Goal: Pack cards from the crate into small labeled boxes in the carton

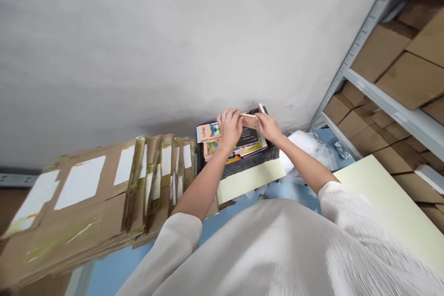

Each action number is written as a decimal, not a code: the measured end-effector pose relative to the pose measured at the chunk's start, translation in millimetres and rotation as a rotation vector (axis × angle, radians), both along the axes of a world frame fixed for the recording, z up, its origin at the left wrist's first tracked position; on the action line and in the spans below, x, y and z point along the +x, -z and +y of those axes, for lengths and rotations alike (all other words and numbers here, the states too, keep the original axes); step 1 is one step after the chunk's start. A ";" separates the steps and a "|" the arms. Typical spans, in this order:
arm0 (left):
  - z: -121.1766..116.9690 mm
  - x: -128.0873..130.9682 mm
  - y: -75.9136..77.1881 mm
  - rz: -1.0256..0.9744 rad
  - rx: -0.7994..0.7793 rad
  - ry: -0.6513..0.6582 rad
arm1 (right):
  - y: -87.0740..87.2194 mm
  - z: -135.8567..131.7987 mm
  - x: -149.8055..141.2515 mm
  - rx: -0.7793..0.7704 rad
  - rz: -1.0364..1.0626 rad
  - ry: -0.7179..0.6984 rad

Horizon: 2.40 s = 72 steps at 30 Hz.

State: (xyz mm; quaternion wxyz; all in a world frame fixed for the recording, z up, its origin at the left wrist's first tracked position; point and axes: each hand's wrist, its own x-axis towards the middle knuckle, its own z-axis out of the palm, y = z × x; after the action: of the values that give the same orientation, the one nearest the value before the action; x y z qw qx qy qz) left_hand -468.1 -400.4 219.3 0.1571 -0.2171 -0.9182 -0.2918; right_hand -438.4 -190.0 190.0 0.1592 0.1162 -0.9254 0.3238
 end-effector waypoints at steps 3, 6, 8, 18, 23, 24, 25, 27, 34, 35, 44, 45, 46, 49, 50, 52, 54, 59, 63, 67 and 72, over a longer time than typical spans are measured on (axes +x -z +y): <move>68.1 17.4 -8.4 0.017 0.009 0.095 | -7.4 62.9 43.0 -0.020 0.013 0.121; 145.1 46.3 -2.7 -0.010 0.011 0.234 | -5.4 131.7 100.9 -0.020 0.013 0.250; 199.4 72.4 8.8 -0.038 -0.002 0.319 | 3.0 177.5 146.7 -0.026 -0.015 0.339; 423.4 245.2 124.7 -0.464 -0.030 0.749 | 86.3 322.1 386.1 -0.113 -0.351 0.929; 484.6 316.4 178.1 -0.938 -0.061 1.035 | 115.9 338.4 455.0 -0.209 -0.508 1.200; 493.7 326.8 186.4 -1.012 -0.059 1.044 | 121.0 339.0 462.9 -0.230 -0.516 1.235; 502.1 335.8 194.0 -1.078 -0.056 1.044 | 125.9 338.9 468.9 -0.249 -0.517 1.261; 518.0 349.2 207.5 -1.176 -0.044 1.018 | 135.1 337.6 476.3 -0.277 -0.508 1.295; 566.8 350.6 245.5 -1.292 -0.065 0.845 | 167.1 333.5 464.7 -0.260 -0.523 1.334; 571.1 345.9 250.6 -1.290 -0.082 0.834 | 173.1 334.0 460.7 -0.277 -0.514 1.312; 564.9 293.0 286.8 -1.223 -0.404 0.883 | 232.9 333.0 450.6 -0.582 -0.578 1.433; 562.0 288.8 288.0 -1.216 -0.417 0.886 | 237.5 333.6 452.0 -0.624 -0.590 1.482; 559.1 285.3 288.8 -1.207 -0.424 0.894 | 241.4 335.0 453.1 -0.674 -0.600 1.531; 551.2 278.8 289.3 -1.163 -0.436 0.989 | 251.5 342.4 454.3 -0.854 -0.609 1.632; 549.0 278.0 289.4 -1.142 -0.447 1.036 | 254.6 345.3 453.7 -0.910 -0.598 1.647; 545.5 277.6 289.6 -1.102 -0.493 1.113 | 260.8 350.0 451.8 -1.009 -0.560 1.664; 543.0 278.4 289.9 -1.089 -0.543 1.135 | 266.5 352.6 450.2 -1.090 -0.512 1.673; 540.2 283.1 287.0 -1.089 -0.599 1.131 | 272.8 355.6 453.6 -1.219 -0.421 1.728; 541.9 288.2 281.7 -1.088 -0.600 1.135 | 270.6 361.8 458.8 -1.314 -0.423 1.796; 545.7 291.8 279.4 -1.087 -0.594 1.143 | 268.5 365.9 459.3 -1.385 -0.442 1.754; 548.9 300.3 283.5 -1.140 -0.572 1.157 | 261.9 367.2 463.3 -1.385 -0.476 1.793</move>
State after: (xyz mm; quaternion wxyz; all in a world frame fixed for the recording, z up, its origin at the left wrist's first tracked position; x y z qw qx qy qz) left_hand -167.7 148.5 -64.3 -0.5622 -0.5025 -0.6399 -0.1481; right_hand 24.9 177.2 -72.0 0.1831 -0.7578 -0.3066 0.5461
